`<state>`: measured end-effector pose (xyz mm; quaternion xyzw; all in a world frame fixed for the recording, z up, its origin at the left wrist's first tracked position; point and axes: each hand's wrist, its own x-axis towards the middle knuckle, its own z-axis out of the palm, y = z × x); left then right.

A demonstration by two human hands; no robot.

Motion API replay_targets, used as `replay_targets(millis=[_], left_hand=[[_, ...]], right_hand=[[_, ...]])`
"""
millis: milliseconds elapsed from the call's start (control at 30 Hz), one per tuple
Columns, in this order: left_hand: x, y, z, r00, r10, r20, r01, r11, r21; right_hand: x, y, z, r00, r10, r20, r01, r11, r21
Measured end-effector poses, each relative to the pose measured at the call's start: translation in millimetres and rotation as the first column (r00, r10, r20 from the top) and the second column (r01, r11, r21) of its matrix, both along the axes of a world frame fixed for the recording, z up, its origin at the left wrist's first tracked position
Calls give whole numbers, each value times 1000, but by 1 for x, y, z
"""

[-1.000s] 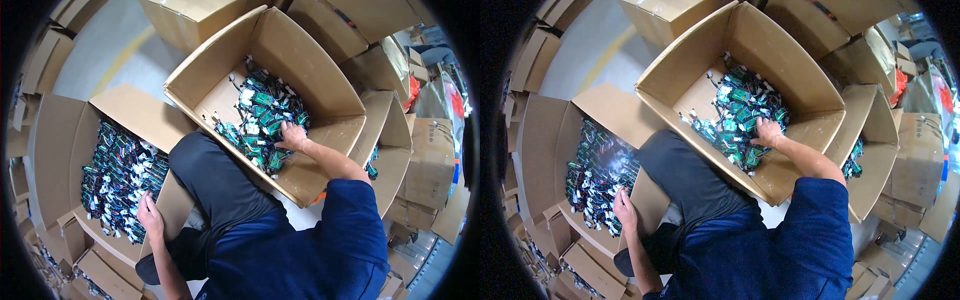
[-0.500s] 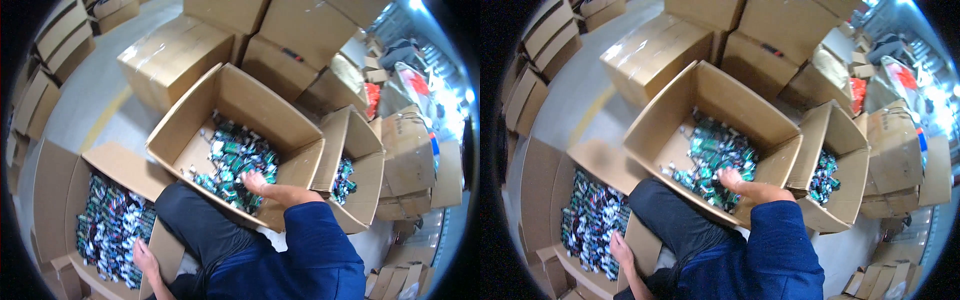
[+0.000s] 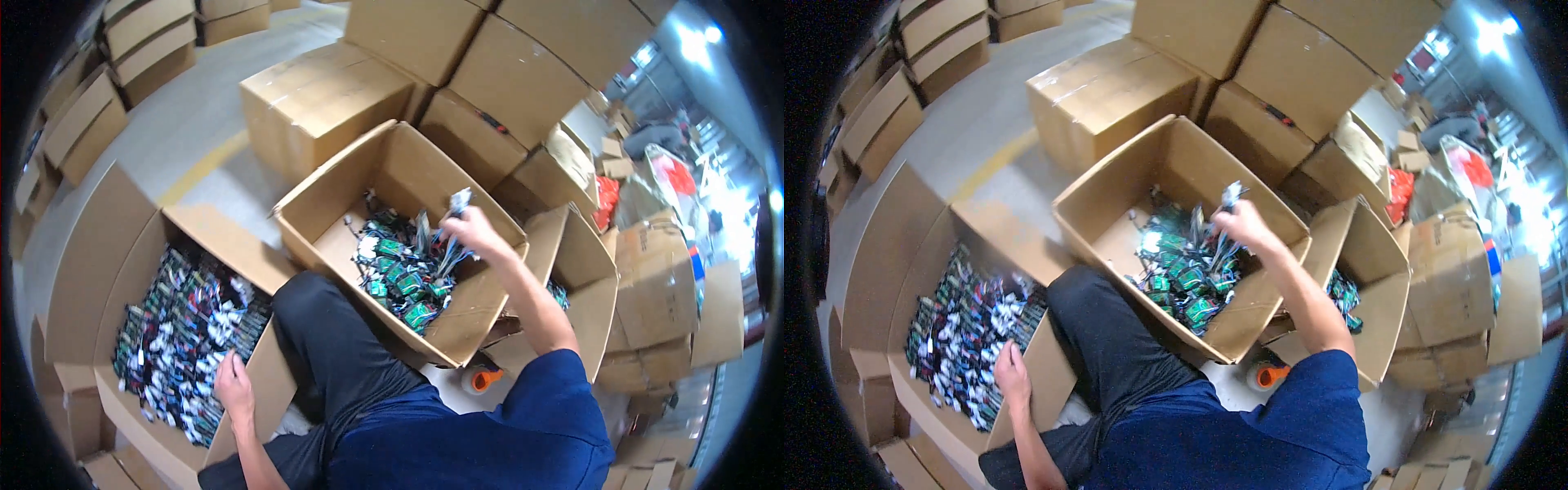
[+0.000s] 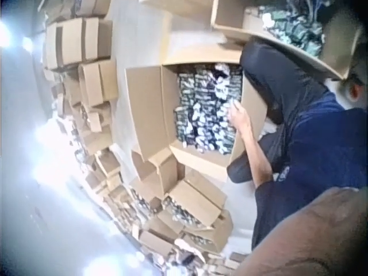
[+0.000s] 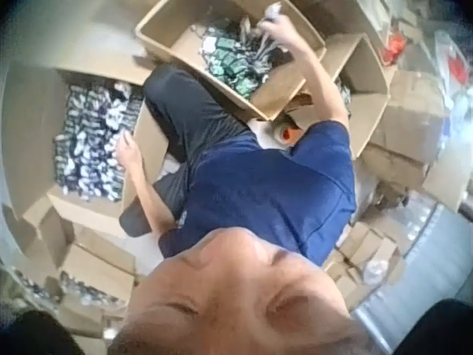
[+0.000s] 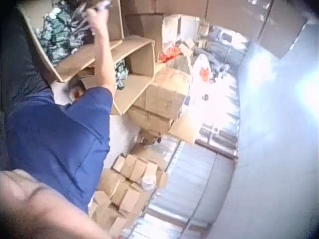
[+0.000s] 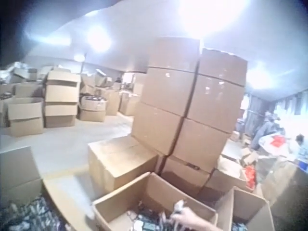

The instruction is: The person takes circuit board assemblies with wire harnesses from cardboard boxes, bundles them together by hand, and arranges them in rows inside a large cardboard box.

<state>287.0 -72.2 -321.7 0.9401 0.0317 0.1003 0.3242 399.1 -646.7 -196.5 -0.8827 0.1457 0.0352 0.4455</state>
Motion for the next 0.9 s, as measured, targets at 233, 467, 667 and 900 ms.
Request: replay_targets(millis=[233,467,667,900], left_hand=[[2,-24,37,992,123,15,-101,874,-475],[22,-100,98,981,-171,88,61,-153,-986],[9,-46,142,992,39,121,122,-577,-808],[-29,5,111,903,104,416,416,-447,-792]], right_hand=[[-4,103,114,965,19,261,-155,847,509],[-37,249,133,888,400,228,-454,686,569],[-32,279,108,814,541,213,-578,714,396],[-9,293,67,957,-38,289,-209,599,773]])
